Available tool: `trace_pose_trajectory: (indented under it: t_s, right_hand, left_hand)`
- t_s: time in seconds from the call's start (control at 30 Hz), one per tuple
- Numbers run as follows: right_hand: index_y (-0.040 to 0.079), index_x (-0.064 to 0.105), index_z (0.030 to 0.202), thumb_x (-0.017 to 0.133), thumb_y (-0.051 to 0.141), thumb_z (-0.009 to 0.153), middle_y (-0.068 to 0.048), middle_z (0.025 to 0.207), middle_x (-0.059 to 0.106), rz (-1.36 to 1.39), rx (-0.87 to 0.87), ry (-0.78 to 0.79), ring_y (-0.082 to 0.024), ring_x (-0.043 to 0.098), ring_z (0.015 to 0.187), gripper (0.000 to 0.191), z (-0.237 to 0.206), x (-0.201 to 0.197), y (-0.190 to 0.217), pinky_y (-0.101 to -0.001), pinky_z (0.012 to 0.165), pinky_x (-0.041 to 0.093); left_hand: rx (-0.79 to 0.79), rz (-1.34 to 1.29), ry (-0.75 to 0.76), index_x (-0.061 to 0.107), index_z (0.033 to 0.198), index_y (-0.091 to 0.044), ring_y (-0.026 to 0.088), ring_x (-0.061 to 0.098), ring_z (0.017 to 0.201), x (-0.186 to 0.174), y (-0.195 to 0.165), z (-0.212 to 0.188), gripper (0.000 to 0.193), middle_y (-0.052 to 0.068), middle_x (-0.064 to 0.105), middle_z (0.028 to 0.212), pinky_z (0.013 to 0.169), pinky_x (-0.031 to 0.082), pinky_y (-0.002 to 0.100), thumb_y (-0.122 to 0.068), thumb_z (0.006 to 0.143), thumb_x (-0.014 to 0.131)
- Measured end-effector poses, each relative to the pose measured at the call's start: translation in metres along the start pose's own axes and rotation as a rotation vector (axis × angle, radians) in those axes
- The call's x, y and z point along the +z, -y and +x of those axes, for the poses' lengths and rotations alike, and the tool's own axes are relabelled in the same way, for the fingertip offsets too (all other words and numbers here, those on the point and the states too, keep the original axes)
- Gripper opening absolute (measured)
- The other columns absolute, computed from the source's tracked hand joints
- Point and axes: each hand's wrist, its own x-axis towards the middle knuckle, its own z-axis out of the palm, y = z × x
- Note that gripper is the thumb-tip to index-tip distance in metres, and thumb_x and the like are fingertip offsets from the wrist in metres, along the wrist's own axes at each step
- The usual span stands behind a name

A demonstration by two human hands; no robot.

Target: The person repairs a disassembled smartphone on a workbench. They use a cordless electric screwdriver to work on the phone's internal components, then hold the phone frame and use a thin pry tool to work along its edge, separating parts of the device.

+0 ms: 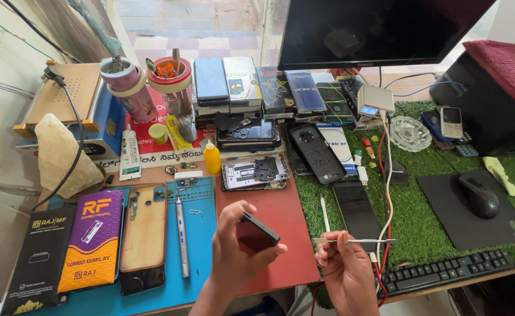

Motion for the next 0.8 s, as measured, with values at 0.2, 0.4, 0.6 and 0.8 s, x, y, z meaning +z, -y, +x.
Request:
trace_pose_trajectory:
  t_s: [0.2,0.4,0.6,0.8]
  right_hand:
    - [-0.010,0.065,0.107,0.056,0.023,0.107,-0.015,0.085,0.065,0.040,-0.032,0.025,-0.022,0.061,0.076,0.034,-0.006,0.012,-0.010,-0.0350,0.069,0.049]
    - [-0.010,0.067,0.110,0.057,0.017,0.105,-0.018,0.096,0.069,0.037,-0.160,0.050,-0.024,0.065,0.080,0.029,-0.012,0.018,-0.013,-0.0369,0.072,0.053]
    - [-0.011,0.069,0.111,0.060,0.013,0.106,-0.019,0.100,0.070,-0.036,-0.204,0.053,-0.025,0.068,0.083,0.026,-0.013,0.023,-0.014,-0.0347,0.072,0.055]
    - [-0.010,0.069,0.110,0.060,0.011,0.103,-0.018,0.104,0.071,-0.105,-0.219,0.052,-0.023,0.068,0.085,0.024,-0.016,0.033,-0.019,-0.0334,0.072,0.056]
  left_hand:
    - [0.126,0.085,0.028,0.068,0.121,-0.020,0.036,0.058,0.125,0.002,-0.027,0.008,0.037,0.021,0.037,0.151,0.093,0.058,0.042,-0.015,0.088,0.083]
    - [0.146,0.171,0.109,0.077,0.107,-0.022,0.045,0.040,0.143,0.002,-0.041,0.018,0.026,0.023,0.033,0.154,0.110,0.044,0.050,-0.007,0.086,0.075]
    - [0.129,0.124,0.141,0.076,0.104,-0.015,0.045,0.038,0.142,0.001,-0.048,0.023,0.020,0.022,0.036,0.152,0.114,0.038,0.051,-0.016,0.084,0.078]
    - [0.127,0.105,0.104,0.075,0.100,-0.013,0.042,0.043,0.139,0.000,-0.046,0.023,0.014,0.020,0.040,0.147,0.109,0.043,0.047,-0.015,0.087,0.079]
